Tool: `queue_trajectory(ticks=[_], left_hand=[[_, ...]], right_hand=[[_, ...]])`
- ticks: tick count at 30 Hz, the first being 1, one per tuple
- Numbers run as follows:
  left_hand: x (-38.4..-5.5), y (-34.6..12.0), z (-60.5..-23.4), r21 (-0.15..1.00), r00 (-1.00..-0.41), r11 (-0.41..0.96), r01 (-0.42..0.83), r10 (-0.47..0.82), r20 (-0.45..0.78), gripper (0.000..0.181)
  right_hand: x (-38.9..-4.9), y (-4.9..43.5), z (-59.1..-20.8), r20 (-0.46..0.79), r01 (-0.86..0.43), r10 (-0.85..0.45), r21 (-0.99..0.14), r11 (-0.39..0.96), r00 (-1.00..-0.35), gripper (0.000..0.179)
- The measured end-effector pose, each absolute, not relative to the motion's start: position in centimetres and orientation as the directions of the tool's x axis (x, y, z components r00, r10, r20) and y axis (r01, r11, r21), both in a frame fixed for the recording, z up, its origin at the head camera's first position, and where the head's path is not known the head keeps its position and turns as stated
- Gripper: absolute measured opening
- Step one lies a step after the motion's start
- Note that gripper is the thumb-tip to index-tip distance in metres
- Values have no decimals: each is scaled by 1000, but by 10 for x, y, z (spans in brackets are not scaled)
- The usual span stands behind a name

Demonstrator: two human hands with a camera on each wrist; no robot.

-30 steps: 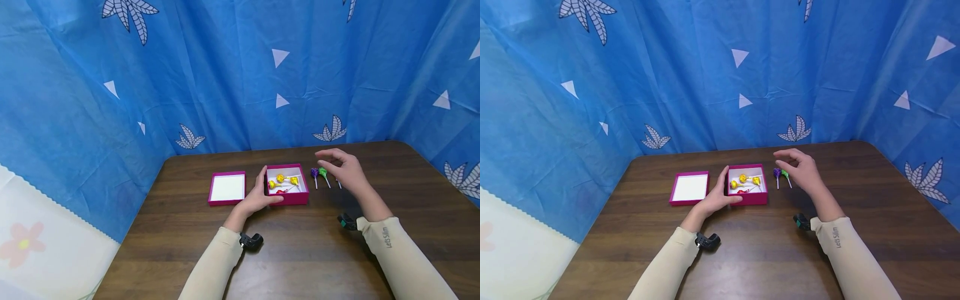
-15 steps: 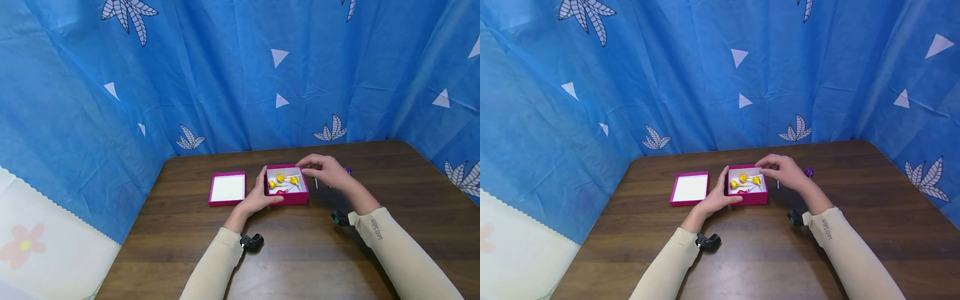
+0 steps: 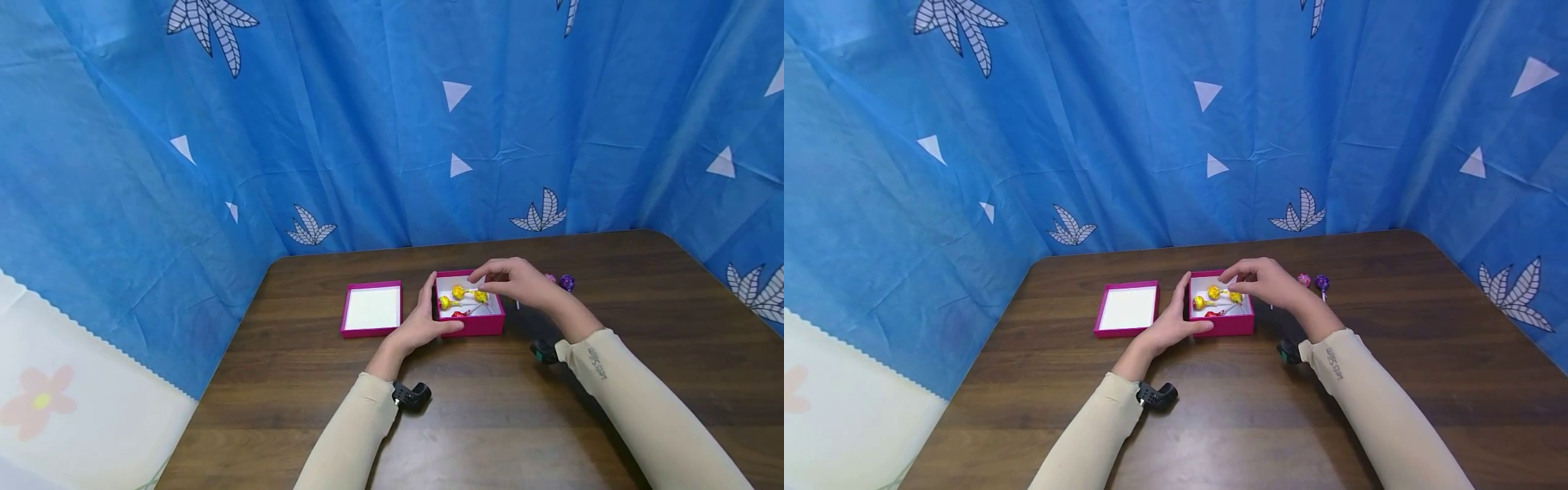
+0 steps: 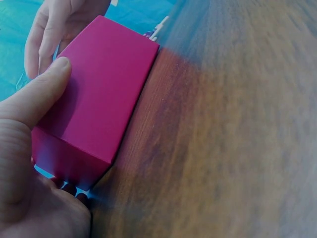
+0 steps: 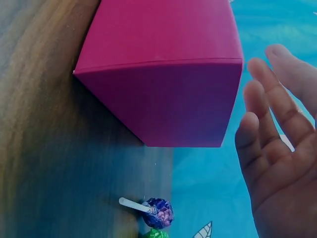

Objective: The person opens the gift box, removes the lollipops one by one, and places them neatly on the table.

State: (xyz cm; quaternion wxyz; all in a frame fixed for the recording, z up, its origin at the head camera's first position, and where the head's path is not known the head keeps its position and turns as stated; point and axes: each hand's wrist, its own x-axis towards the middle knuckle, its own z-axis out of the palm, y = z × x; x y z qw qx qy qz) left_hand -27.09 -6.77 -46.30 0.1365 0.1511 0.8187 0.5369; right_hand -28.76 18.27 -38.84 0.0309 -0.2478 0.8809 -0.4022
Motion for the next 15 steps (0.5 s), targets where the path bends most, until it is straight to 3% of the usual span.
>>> queue_trajectory(ticks=[15], left_hand=[[-271,-70,-463,918,-910,381,113,409,-58,113]], right_hand=[[-304,154,-383,-10,-481,-651,-665,572,-759,29]])
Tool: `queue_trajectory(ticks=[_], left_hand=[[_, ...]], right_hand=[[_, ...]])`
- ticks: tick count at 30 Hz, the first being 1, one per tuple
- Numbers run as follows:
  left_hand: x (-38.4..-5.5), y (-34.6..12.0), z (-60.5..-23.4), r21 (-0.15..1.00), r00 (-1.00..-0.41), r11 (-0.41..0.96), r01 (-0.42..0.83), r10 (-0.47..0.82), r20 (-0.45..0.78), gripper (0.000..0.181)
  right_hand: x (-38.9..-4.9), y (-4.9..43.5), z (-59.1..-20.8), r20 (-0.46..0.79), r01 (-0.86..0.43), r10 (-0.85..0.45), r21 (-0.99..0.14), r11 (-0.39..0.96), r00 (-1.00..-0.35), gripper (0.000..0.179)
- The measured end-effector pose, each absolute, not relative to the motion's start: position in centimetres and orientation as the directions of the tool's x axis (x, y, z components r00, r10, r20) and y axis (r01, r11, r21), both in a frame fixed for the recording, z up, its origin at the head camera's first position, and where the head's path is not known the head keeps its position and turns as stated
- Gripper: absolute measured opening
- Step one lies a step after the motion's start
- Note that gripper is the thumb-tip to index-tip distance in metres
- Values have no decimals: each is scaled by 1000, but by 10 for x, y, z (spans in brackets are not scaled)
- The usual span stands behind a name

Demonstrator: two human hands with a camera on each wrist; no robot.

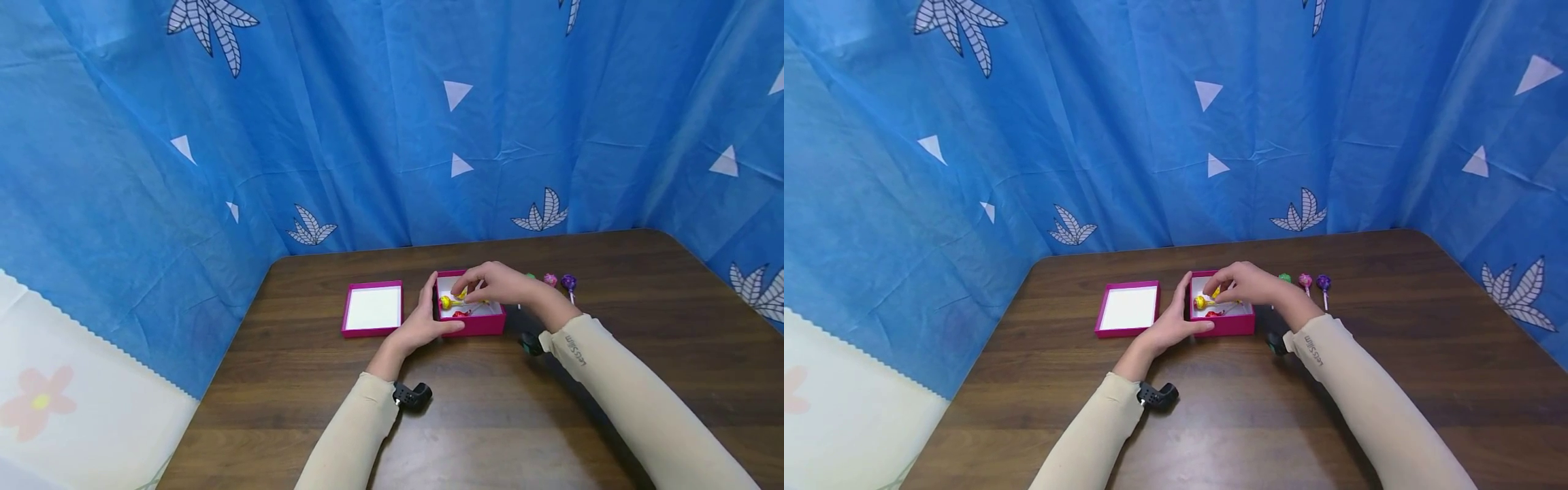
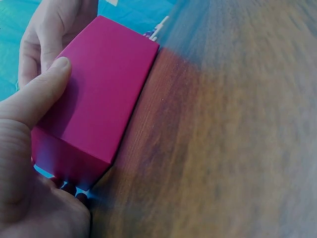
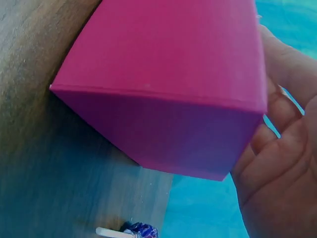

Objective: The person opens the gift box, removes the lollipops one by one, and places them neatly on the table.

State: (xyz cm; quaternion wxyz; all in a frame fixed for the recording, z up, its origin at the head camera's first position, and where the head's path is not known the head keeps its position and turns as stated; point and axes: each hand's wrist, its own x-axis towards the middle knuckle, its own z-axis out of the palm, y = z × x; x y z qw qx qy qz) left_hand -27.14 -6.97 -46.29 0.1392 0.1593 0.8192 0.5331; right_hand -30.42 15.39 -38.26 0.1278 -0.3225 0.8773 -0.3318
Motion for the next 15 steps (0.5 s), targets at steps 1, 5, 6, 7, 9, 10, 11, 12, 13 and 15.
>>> queue_trajectory(ticks=[1,5,6,7,9,10,11,12,13,15], left_hand=[[-271,-70,-463,918,-911,381,113,409,-58,114],[-271,-71,-463,919,-912,378,115,407,-53,114],[-271,-70,-463,920,-911,375,115,409,-53,114],[-271,-70,-463,921,-910,371,115,411,-52,115],[-271,-70,-464,926,-909,361,112,414,-52,115],[-271,-70,-464,928,-908,356,109,415,-53,115],[-271,-70,-464,929,-908,353,107,416,-53,115],[-271,-70,-464,930,-908,352,107,416,-53,115],[-270,-70,-464,930,-907,351,108,417,-53,115],[-270,-69,-462,930,-905,349,111,422,-50,115]], right_hand=[[-305,152,-383,-19,-487,-660,-660,572,-751,29],[-307,147,-386,-50,-508,-692,-641,575,-720,29],[-307,146,-386,-61,-510,-696,-635,580,-715,29],[-308,145,-386,-79,-509,-697,-626,591,-712,29],[-308,142,-386,-119,-502,-697,-610,613,-707,28],[-308,141,-385,-138,-500,-698,-601,623,-703,28],[-309,140,-386,-154,-502,-699,-591,632,-698,28],[-309,139,-385,-171,-501,-698,-581,641,-696,28],[-309,138,-385,-185,-498,-696,-576,649,-693,28],[-311,137,-385,-200,-496,-695,-568,656,-690,27]])
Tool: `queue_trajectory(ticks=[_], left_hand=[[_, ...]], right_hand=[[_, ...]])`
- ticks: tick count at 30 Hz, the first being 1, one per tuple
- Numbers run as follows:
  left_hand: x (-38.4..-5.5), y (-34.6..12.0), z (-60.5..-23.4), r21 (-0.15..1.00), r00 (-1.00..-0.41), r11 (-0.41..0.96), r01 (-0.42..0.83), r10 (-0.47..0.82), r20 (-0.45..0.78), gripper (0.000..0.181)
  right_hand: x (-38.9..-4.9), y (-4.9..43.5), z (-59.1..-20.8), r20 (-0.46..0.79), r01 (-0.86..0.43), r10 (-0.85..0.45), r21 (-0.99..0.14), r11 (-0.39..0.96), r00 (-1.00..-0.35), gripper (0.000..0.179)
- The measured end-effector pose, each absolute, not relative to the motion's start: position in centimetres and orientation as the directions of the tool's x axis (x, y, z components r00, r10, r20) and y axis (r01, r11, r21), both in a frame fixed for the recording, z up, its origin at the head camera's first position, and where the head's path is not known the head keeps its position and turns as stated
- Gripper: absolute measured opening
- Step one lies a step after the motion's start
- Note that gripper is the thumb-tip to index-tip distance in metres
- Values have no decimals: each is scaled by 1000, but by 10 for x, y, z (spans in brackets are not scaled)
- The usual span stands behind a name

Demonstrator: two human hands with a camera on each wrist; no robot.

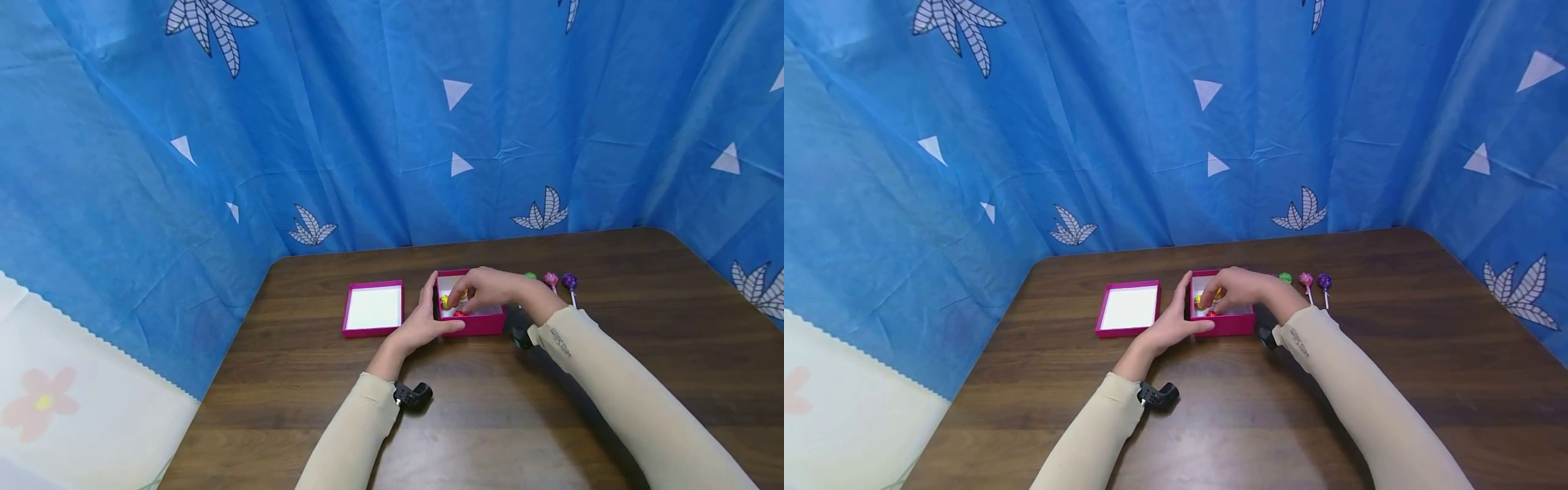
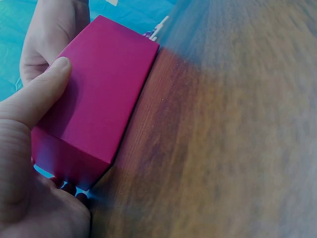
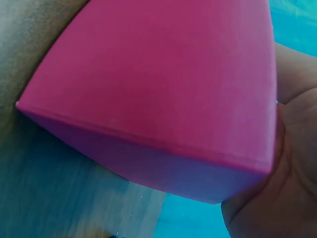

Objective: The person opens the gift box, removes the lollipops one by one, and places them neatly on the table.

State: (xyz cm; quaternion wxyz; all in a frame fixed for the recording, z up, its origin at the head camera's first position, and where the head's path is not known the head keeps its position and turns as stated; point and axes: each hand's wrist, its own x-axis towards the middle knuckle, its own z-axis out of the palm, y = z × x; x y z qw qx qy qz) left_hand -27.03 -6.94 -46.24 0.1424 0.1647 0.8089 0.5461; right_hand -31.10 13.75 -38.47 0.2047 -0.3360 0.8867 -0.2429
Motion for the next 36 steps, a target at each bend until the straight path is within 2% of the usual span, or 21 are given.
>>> queue_trajectory(ticks=[10,20,36], left_hand=[[-272,-69,-465,928,-906,353,116,420,-46,114],[-269,-68,-462,930,-913,352,102,405,-53,113],[-269,-69,-461,928,-913,358,104,404,-54,113]], right_hand=[[-317,135,-387,-237,-557,-749,-539,631,-619,24],[-318,129,-388,-267,-582,-721,-444,681,-640,25],[-319,128,-389,-274,-571,-707,-436,695,-651,26]])
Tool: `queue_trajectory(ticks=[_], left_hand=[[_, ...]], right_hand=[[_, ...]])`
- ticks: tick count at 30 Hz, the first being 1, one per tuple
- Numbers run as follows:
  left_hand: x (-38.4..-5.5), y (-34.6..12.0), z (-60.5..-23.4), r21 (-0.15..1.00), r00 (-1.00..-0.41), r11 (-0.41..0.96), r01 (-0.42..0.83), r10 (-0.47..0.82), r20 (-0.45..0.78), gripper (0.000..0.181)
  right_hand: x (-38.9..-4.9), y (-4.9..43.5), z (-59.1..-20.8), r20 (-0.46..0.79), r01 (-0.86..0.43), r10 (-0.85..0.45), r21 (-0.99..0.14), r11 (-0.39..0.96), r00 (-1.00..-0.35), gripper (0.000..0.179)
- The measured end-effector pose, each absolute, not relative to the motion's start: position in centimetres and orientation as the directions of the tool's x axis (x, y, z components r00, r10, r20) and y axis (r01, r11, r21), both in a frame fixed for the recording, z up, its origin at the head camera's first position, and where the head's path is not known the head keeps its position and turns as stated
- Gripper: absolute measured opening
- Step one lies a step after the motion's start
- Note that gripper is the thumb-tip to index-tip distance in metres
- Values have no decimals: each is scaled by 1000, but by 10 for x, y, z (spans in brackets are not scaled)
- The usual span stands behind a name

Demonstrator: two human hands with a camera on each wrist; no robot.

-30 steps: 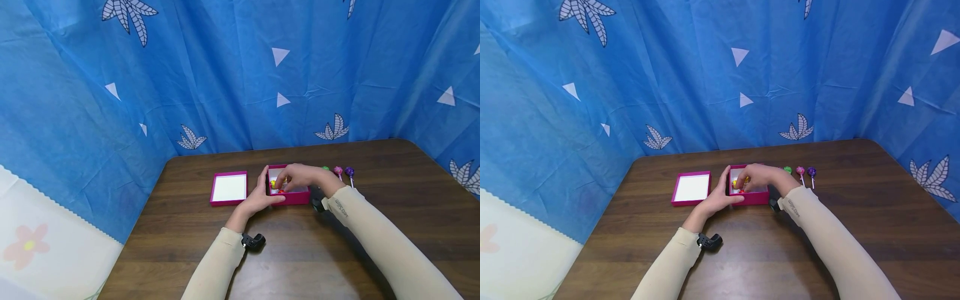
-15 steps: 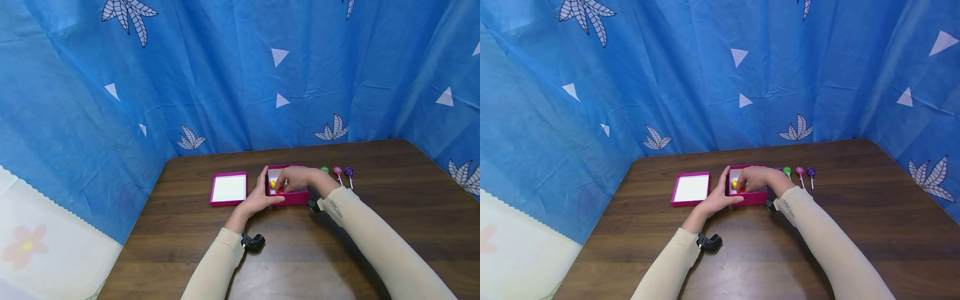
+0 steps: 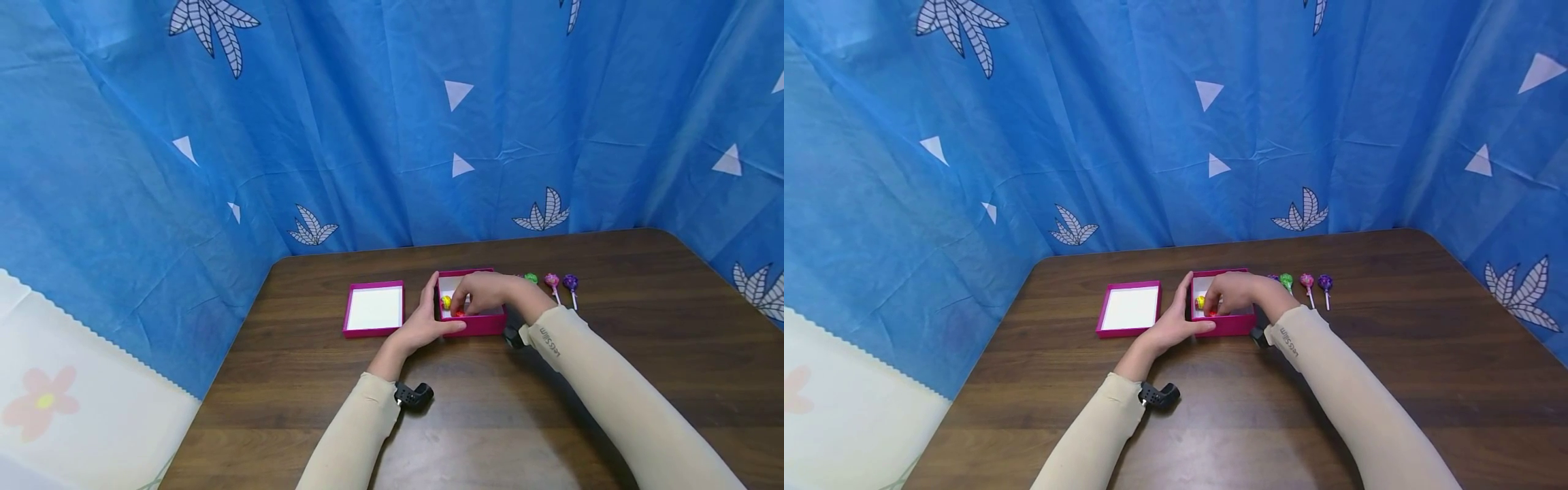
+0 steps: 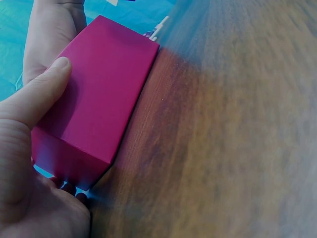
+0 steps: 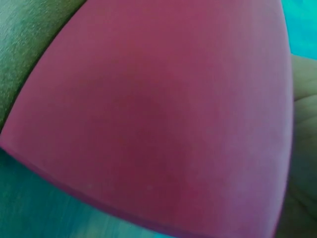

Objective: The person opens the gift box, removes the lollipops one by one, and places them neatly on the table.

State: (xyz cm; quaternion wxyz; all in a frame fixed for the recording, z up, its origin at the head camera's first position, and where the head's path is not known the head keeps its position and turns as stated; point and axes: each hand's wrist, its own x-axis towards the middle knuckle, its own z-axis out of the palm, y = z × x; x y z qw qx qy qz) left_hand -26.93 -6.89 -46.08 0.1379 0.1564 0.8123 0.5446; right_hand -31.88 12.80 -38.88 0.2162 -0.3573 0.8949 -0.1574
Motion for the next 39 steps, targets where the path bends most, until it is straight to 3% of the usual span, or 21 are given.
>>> queue_trajectory(ticks=[23,33,39], left_hand=[[-269,-70,-461,933,-908,344,103,416,-53,113],[-269,-70,-460,931,-905,353,98,420,-64,114],[-272,-70,-462,931,-904,352,99,424,-64,113]], right_hand=[[-314,134,-385,-172,-517,-694,-550,656,-699,25],[-308,138,-387,-52,-442,-592,-614,654,-804,33],[-304,141,-384,63,-446,-547,-660,604,-835,34]])
